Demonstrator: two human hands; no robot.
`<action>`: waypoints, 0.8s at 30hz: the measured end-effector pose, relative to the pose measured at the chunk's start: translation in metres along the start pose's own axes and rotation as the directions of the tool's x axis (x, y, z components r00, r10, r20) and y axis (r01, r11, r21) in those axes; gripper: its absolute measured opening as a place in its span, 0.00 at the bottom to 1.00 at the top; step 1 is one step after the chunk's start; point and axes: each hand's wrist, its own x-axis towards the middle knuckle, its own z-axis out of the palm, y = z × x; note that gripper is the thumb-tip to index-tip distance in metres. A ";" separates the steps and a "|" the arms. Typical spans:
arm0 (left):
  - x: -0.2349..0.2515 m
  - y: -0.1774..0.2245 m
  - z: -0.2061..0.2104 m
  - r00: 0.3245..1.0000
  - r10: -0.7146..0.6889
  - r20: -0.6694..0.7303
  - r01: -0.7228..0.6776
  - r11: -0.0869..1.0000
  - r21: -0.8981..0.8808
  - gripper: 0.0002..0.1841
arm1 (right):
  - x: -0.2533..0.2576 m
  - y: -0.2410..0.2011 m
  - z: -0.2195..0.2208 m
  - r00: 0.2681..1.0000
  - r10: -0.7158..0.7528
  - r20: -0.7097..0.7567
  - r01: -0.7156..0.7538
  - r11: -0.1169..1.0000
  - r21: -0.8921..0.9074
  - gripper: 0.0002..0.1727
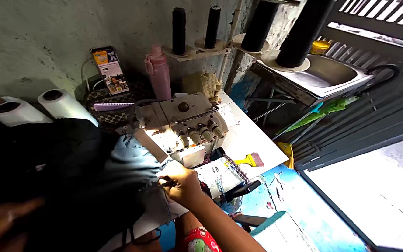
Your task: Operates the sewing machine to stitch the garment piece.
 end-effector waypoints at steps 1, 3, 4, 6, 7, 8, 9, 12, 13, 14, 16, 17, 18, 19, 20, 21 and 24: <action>0.030 -0.031 0.009 0.965 0.140 -0.222 -0.127 0.989 0.075 0.18 | 0.002 -0.005 0.002 1.000 0.023 0.003 -0.023 0.999 -0.035 0.05; 0.084 0.009 0.002 0.956 -0.127 -0.264 0.146 0.988 0.055 0.23 | 0.005 -0.012 0.005 0.996 0.085 -0.001 -0.085 0.993 -0.080 0.07; 0.095 0.034 0.008 0.934 -0.166 -0.315 0.191 0.980 0.052 0.25 | 0.008 -0.013 0.004 0.993 0.114 -0.006 -0.115 0.989 -0.090 0.08; 0.079 0.087 0.037 0.916 -0.171 -0.364 0.161 0.985 -0.059 0.25 | 0.010 -0.013 0.002 0.988 0.157 -0.013 -0.157 0.984 -0.085 0.09; 0.065 0.105 0.061 0.912 -0.192 -0.363 0.145 0.977 -0.154 0.27 | 0.010 -0.014 0.003 0.986 0.169 -0.009 -0.169 0.982 -0.082 0.09; 0.053 0.116 0.090 0.896 -0.229 -0.381 0.141 0.960 -0.244 0.32 | 0.010 -0.014 0.003 0.985 0.172 -0.003 -0.172 0.981 -0.087 0.10; 0.045 0.120 0.118 0.870 -0.269 -0.413 0.147 0.941 -0.305 0.37 | 0.010 -0.015 0.003 0.985 0.172 0.007 -0.171 0.981 -0.089 0.10; 0.051 0.112 0.142 0.838 -0.316 -0.444 0.166 0.924 -0.344 0.38 | 0.009 -0.014 0.000 0.987 0.155 0.028 -0.153 0.985 -0.084 0.09; 0.057 0.108 0.138 0.849 -0.272 -0.453 0.151 0.946 -0.286 0.33 | 0.009 -0.013 -0.001 0.987 0.155 0.028 -0.153 0.985 -0.078 0.09; 0.060 0.103 0.133 0.860 -0.212 -0.465 0.121 0.968 -0.218 0.28 | 0.008 -0.012 -0.002 0.988 0.154 0.024 -0.152 0.986 -0.070 0.09; 0.059 0.092 0.122 0.849 -0.066 -0.525 0.020 0.995 -0.093 0.18 | 0.005 -0.010 -0.002 0.991 0.135 -0.010 -0.135 0.989 -0.067 0.09; 0.056 0.086 0.111 0.830 0.017 -0.558 -0.040 0.999 -0.030 0.16 | 0.004 -0.010 0.000 0.993 0.113 -0.044 -0.115 0.991 -0.063 0.08; 0.052 0.083 0.096 0.811 0.098 -0.577 -0.102 0.994 0.025 0.14 | 0.003 -0.011 0.002 0.993 0.079 -0.087 -0.085 0.995 -0.060 0.08; 0.047 0.081 0.080 0.794 0.170 -0.584 -0.155 0.985 0.075 0.12 | 0.003 -0.014 0.006 0.990 0.029 -0.138 -0.038 0.997 -0.066 0.08; 0.042 0.080 0.066 0.780 0.224 -0.584 -0.201 0.974 0.106 0.10 | 0.004 -0.019 0.011 0.982 -0.037 -0.185 0.022 0.996 -0.086 0.10; 0.037 0.081 0.056 0.772 0.264 -0.579 -0.235 0.964 0.125 0.09 | 0.005 -0.025 0.016 0.973 -0.093 -0.212 0.078 0.994 -0.078 0.13; 0.032 0.079 0.049 0.757 0.333 -0.562 -0.294 0.942 0.162 0.08 | 0.007 -0.045 0.023 0.939 -0.254 -0.233 0.253 0.967 -0.034 0.11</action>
